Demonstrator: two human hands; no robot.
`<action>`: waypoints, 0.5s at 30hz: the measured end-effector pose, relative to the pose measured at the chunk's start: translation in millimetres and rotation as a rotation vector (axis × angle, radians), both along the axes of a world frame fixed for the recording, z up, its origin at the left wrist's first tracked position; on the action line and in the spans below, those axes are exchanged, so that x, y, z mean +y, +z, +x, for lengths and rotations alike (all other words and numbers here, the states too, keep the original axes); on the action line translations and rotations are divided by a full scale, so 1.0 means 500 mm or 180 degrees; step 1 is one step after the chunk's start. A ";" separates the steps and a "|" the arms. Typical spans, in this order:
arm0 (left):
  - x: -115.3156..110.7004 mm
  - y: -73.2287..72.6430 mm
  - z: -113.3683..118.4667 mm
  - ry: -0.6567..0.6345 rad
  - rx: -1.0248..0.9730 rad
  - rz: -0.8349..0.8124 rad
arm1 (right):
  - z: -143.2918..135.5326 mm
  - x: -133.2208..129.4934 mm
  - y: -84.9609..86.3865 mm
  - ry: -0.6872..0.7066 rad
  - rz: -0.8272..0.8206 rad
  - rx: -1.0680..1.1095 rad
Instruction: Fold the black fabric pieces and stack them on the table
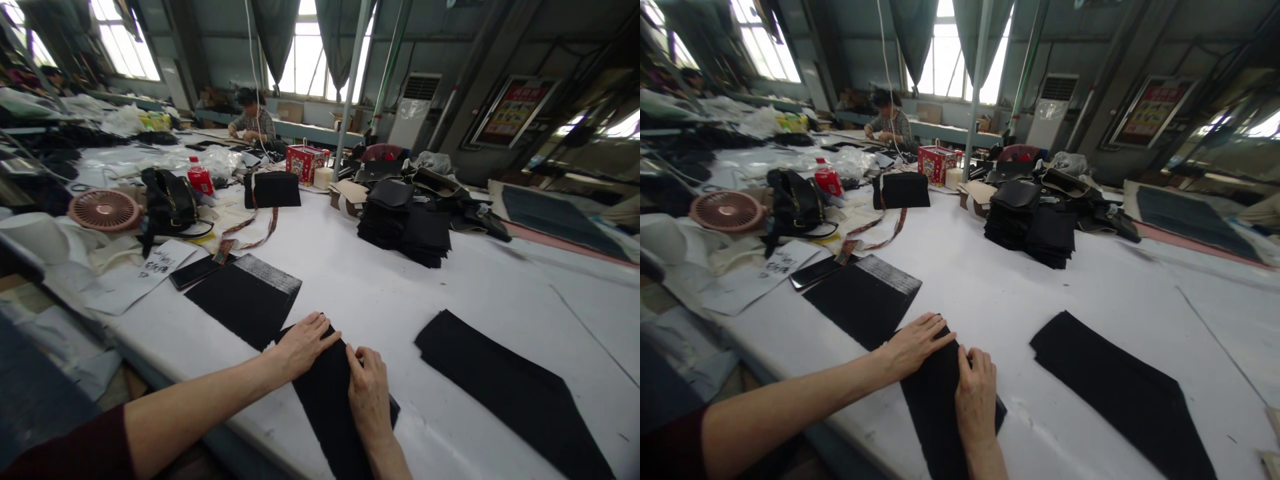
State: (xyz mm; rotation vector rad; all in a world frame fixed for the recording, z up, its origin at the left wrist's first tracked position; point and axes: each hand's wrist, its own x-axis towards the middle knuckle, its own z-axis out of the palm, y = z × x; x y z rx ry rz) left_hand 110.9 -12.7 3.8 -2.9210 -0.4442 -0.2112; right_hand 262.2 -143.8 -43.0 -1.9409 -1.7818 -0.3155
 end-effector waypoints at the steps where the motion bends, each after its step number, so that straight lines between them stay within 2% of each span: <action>1: -0.001 -0.002 0.002 0.0001 0.0015 0.0030 | 0.002 -0.004 -0.001 -0.0004 0.0015 0.0005; 10: -0.013 0.005 0.015 -0.0217 0.0163 -0.0033 | 0.009 -0.032 0.000 -0.0018 0.0052 0.0008; 15: -0.024 0.001 0.020 -0.0287 0.0146 0.0115 | 0.012 -0.042 0.001 -0.0032 0.0049 0.0024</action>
